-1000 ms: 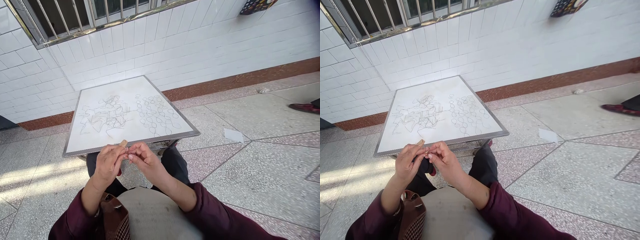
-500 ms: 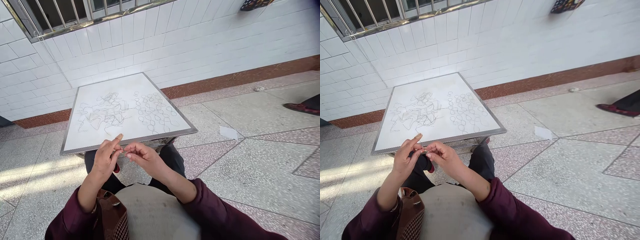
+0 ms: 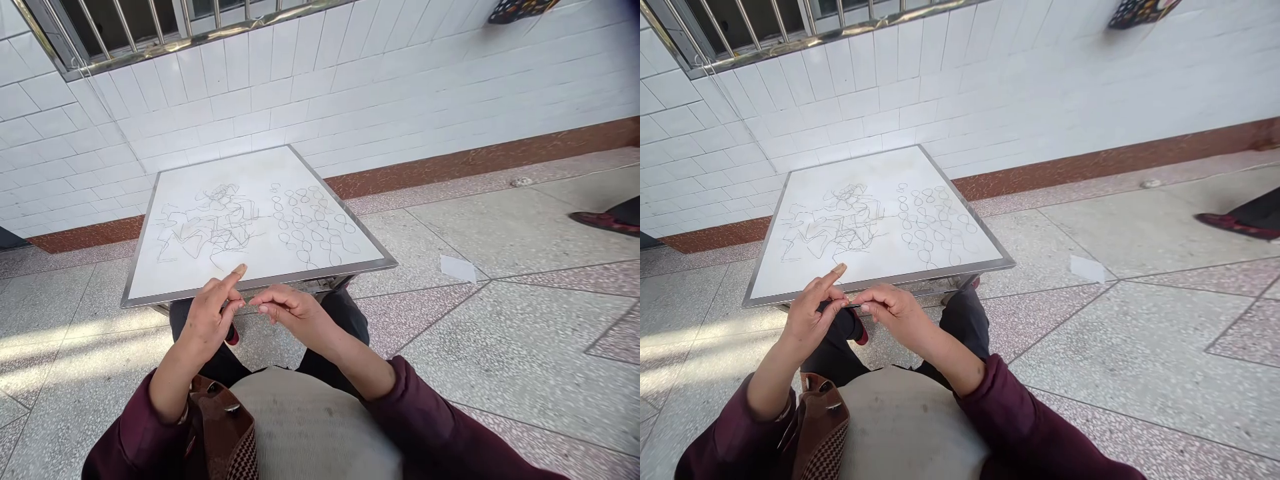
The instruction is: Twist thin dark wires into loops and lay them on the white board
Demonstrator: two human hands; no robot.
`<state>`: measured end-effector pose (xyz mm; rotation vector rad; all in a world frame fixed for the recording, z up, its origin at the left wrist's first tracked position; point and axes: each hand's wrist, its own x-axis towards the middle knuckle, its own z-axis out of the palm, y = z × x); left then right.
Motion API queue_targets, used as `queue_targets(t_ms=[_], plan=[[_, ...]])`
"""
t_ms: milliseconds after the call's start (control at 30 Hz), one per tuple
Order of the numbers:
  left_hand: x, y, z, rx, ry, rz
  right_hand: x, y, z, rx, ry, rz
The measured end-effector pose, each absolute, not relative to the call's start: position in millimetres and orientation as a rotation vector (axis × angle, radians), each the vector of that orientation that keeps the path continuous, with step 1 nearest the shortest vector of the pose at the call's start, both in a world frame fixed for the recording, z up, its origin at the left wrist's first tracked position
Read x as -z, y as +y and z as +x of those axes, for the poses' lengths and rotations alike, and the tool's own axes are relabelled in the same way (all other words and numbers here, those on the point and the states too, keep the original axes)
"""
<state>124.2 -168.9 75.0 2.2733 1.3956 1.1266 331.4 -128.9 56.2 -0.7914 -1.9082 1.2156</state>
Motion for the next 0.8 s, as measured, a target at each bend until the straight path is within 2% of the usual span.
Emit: queue_targets(t_ms=[167,300,367,533,667,800], plan=[[-76,-169,126,-1.014,1.375,2.303,-66,-124,344,-0.806,-2.223,-0.626],[-77,-170,130,-1.220,1.581,2.139,-66,-134,344,-0.604,-2.023,-0.772],[-76,-171,132,-1.328,1.629,2.046,-61,-141,339,-0.794,-1.908,-0.859],[-68,-175,140,-1.404,1.607,1.983,-52,-149,318,-1.584,-1.355,-0.874],[-66,-177,145,-1.362,1.600,1.961,-57,-148,312,-1.800,-0.933,-0.731],[-68,-178,147,-1.289,1.550,1.915,-59,-146,314,-1.867,-0.923,-0.710]])
